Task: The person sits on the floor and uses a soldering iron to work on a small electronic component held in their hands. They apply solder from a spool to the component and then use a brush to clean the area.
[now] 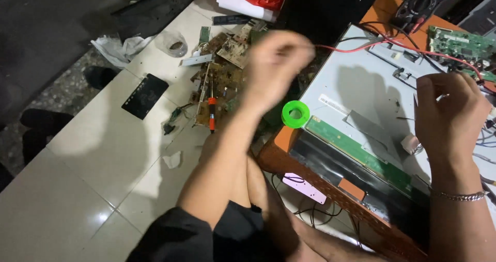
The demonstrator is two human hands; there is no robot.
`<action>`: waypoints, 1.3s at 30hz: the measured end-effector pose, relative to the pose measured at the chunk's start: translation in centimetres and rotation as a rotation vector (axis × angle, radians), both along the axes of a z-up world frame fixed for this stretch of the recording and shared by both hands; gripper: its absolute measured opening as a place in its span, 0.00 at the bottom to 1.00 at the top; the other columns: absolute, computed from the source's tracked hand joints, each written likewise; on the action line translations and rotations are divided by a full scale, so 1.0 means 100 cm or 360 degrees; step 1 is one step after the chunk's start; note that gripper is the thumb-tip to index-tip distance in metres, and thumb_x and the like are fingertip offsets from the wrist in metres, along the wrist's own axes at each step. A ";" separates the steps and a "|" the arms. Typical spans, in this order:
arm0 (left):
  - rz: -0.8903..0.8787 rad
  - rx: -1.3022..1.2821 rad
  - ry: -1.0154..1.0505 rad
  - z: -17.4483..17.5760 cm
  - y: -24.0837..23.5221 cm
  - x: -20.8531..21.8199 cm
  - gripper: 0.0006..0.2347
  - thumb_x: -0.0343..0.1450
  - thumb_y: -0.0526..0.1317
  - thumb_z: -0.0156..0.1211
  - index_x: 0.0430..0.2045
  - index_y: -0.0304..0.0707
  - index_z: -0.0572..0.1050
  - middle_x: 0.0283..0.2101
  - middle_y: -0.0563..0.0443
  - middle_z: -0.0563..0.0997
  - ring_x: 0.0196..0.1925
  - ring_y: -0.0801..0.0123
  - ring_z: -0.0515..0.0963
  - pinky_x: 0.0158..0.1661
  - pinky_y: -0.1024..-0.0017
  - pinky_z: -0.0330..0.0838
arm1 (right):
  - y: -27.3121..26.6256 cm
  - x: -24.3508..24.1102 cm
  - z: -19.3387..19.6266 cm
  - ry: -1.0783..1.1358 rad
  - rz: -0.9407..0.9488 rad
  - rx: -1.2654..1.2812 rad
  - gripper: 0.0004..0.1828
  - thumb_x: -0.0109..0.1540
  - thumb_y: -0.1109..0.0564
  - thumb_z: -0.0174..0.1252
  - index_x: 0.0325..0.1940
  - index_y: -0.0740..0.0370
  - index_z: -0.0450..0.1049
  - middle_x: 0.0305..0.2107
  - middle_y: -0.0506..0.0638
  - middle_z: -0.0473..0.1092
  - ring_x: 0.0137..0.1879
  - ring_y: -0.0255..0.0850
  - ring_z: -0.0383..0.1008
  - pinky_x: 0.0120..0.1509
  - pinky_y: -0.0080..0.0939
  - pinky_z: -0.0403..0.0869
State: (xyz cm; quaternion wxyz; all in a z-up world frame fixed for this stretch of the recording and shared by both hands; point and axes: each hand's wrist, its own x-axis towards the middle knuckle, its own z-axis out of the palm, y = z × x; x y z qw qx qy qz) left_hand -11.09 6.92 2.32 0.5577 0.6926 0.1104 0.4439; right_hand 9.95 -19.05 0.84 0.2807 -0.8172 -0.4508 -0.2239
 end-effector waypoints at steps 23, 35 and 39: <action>0.0560 0.0077 0.2483 -0.310 0.141 -0.091 0.21 0.75 0.55 0.55 0.37 0.31 0.81 0.40 0.35 0.84 0.41 0.44 0.83 0.36 0.52 0.79 | 0.013 -0.016 0.022 0.0081 0.0216 0.0037 0.03 0.72 0.68 0.63 0.44 0.72 0.81 0.36 0.58 0.74 0.35 0.47 0.73 0.38 0.46 0.70; 0.0885 -0.0639 0.1335 -0.245 0.104 -0.102 0.19 0.67 0.46 0.64 0.48 0.36 0.73 0.50 0.32 0.76 0.54 0.43 0.77 0.53 0.49 0.70 | 0.015 -0.009 0.013 -0.0008 0.0249 0.0180 0.02 0.69 0.66 0.66 0.42 0.69 0.82 0.29 0.56 0.71 0.34 0.51 0.76 0.41 0.48 0.72; 0.1049 -0.0629 0.0809 -0.222 0.110 -0.095 0.08 0.69 0.40 0.61 0.38 0.40 0.79 0.30 0.47 0.77 0.24 0.67 0.78 0.29 0.66 0.71 | 0.016 -0.019 0.023 -0.0038 0.0383 0.0312 0.01 0.70 0.68 0.64 0.43 0.69 0.81 0.29 0.56 0.71 0.33 0.51 0.75 0.38 0.48 0.71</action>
